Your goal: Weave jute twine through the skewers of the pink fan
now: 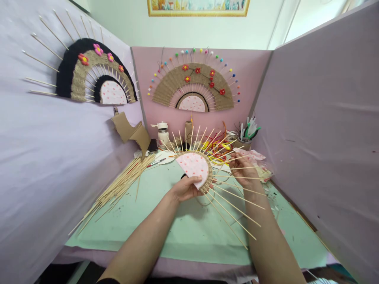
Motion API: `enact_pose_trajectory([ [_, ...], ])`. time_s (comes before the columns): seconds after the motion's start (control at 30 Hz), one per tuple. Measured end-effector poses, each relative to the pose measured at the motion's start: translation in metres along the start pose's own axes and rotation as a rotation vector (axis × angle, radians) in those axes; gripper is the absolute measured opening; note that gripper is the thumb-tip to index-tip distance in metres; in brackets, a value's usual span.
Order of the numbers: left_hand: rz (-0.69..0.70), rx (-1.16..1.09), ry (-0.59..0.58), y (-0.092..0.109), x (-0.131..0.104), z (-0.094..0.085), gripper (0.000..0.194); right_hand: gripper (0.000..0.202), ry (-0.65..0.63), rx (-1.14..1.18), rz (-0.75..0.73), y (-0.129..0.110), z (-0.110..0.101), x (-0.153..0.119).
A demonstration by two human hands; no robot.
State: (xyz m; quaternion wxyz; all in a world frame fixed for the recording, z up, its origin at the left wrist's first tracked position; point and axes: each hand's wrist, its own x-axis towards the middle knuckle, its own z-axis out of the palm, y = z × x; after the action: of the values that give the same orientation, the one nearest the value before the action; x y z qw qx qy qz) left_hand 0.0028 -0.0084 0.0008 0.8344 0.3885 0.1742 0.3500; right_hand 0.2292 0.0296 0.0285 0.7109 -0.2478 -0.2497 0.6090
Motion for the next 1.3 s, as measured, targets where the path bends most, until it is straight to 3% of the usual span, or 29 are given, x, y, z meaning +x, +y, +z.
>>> enact_pose_trajectory([
  [0.17,0.034,-0.02,0.047,0.004,0.0,-0.005,0.031,0.021,-0.046,-0.038,-0.019,-0.002,-0.003,0.001],
  [0.43,0.188,-0.132,0.247,0.02,0.001,-0.009,0.027,0.022,0.038,-0.14,-0.299,-0.004,-0.002,0.0],
  [0.67,0.201,-0.116,0.314,0.021,0.003,-0.01,0.028,0.018,-0.074,-0.163,-0.485,-0.007,0.009,-0.013],
  [0.77,0.18,-0.093,0.262,0.021,0.001,-0.011,0.029,0.02,-0.046,-0.131,-0.427,-0.008,0.005,-0.009],
  [0.97,0.1,-0.05,0.096,0.018,-0.004,-0.015,0.029,0.026,0.025,-0.092,-0.16,-0.001,-0.006,0.003],
  [1.3,-0.088,0.061,-0.226,-0.006,-0.005,0.001,0.038,0.023,0.007,-0.048,0.003,0.007,0.008,-0.003],
])
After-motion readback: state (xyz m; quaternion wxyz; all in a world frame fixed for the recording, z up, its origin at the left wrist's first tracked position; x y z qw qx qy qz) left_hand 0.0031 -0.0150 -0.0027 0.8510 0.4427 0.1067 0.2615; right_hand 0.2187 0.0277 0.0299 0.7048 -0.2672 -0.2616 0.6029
